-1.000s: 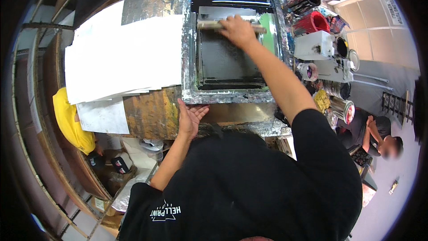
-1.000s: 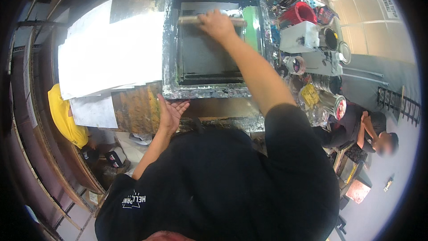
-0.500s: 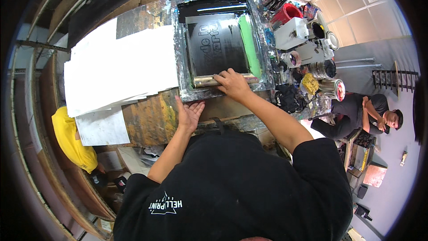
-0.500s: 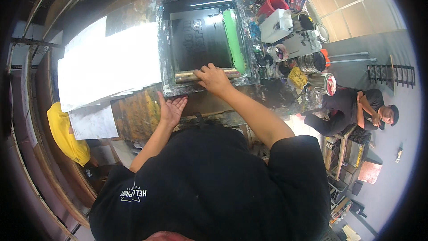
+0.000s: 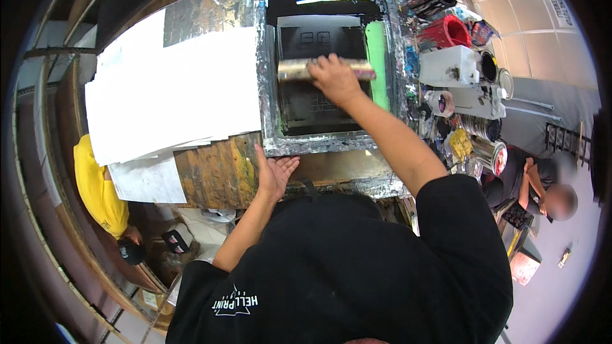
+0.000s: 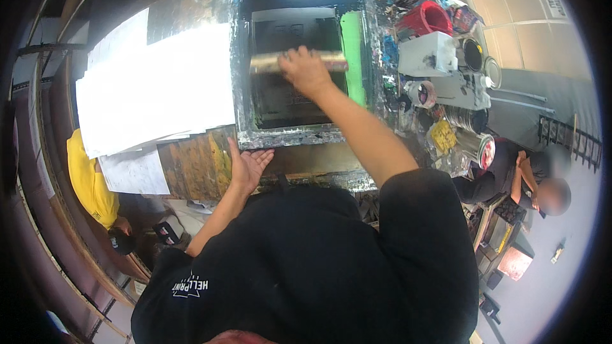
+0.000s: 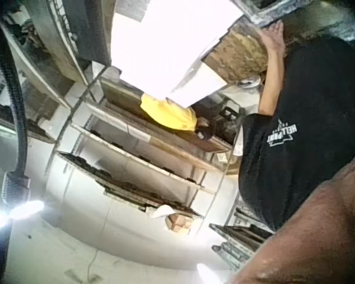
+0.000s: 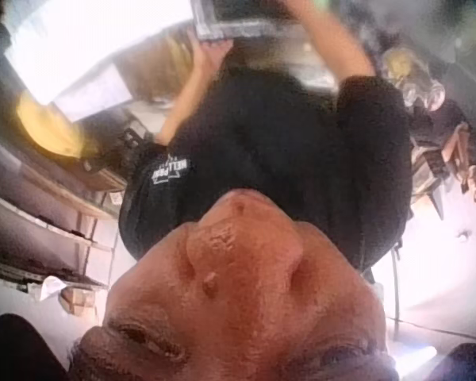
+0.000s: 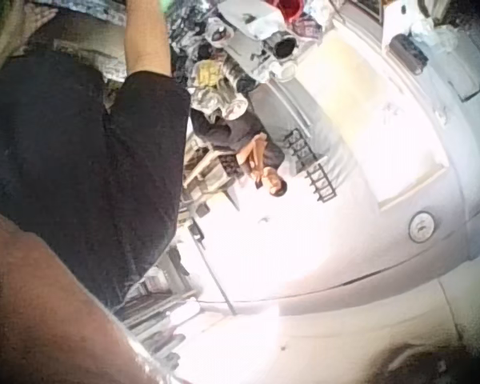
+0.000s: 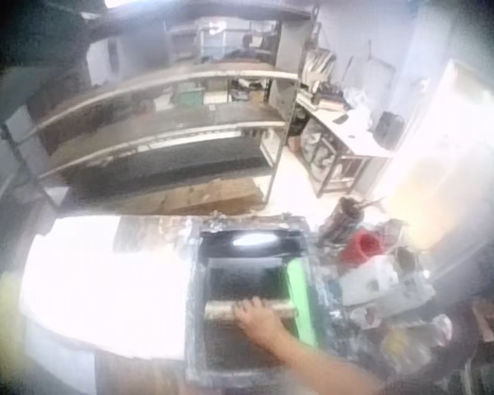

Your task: The person performs screen printing by placing a screen frame over white material and using a squeegee to spread black ink through the screen mesh. They lift the frame to reveal the printed design, while an assistant removes the finished sheet and places a new one on the printing surface.

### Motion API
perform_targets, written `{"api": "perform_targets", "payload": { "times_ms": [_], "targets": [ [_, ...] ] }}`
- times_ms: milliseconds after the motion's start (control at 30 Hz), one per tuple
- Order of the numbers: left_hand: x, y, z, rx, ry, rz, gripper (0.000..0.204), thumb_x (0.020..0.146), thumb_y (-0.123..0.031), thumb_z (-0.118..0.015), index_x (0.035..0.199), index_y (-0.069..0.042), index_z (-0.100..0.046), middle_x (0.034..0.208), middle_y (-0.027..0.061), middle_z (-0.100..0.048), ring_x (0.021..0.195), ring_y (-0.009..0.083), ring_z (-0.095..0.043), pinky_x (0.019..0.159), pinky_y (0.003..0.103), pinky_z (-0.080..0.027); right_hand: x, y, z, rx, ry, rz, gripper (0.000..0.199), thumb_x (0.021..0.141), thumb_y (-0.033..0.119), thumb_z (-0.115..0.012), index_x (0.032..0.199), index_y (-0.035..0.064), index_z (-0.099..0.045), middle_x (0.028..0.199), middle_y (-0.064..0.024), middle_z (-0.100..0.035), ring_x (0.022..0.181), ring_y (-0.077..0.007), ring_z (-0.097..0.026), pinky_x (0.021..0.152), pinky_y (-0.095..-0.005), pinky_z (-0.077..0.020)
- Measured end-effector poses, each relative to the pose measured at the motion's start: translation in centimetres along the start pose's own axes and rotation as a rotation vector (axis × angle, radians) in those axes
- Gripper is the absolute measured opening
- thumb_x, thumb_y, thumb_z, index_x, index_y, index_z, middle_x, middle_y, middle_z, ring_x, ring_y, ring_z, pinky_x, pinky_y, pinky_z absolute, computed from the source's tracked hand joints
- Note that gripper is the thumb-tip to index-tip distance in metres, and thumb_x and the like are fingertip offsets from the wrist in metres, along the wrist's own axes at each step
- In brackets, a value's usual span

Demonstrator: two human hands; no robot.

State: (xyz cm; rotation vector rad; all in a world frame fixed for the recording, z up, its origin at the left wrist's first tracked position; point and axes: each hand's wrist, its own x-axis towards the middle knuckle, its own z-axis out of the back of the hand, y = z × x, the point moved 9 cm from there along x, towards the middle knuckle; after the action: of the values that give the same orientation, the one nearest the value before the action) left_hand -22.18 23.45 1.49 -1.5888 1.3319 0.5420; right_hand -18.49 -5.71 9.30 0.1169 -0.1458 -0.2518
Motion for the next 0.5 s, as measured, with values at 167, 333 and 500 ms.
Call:
{"api": "perform_targets", "payload": {
  "times_ms": [167, 333, 500],
  "targets": [
    [0.1, -0.1, 0.2, 0.019, -0.022, -0.002, 0.136, 0.090, -0.093, -0.037, 0.156, 0.020, 0.000, 0.152, 0.0425, -0.031, 0.136, 0.0454, -0.051, 0.115, 0.049, -0.048, 8.5, -6.3, -1.1, -0.020, -0.035, -0.021, 0.038, 0.089, 0.032, -0.078, 0.123, 0.0183, -0.068, 0.116, -0.0061, -0.065, 0.116, -0.0288, -0.061, 0.087, -0.0474, -0.0593],
    [-0.2, 0.2, 0.4, 0.014, -0.036, -0.008, 0.119, 0.090, -0.093, -0.037, 0.151, 0.010, -0.031, 0.137, 0.0291, -0.054, 0.125, 0.0356, -0.061, 0.109, 0.043, -0.052, 10.9, -8.0, 0.6, 0.012, 0.066, -0.028, 0.037, 0.096, 0.046, -0.068, 0.122, 0.0187, -0.069, 0.108, -0.0068, -0.071, 0.108, -0.0316, -0.067, 0.083, -0.0472, -0.0613],
    [-1.0, -0.3, -0.2, 0.014, -0.017, -0.054, 0.113, 0.093, -0.090, -0.038, 0.150, 0.008, -0.034, 0.134, 0.0267, -0.057, 0.123, 0.0345, -0.063, 0.106, 0.041, -0.055, 2.6, -3.2, 2.6, 0.135, 0.155, 0.012, 0.038, 0.097, 0.049, -0.066, 0.115, 0.0152, -0.070, 0.106, -0.0115, -0.072, 0.105, -0.0335, -0.068, 0.083, -0.0498, -0.0570]
  ]
}}
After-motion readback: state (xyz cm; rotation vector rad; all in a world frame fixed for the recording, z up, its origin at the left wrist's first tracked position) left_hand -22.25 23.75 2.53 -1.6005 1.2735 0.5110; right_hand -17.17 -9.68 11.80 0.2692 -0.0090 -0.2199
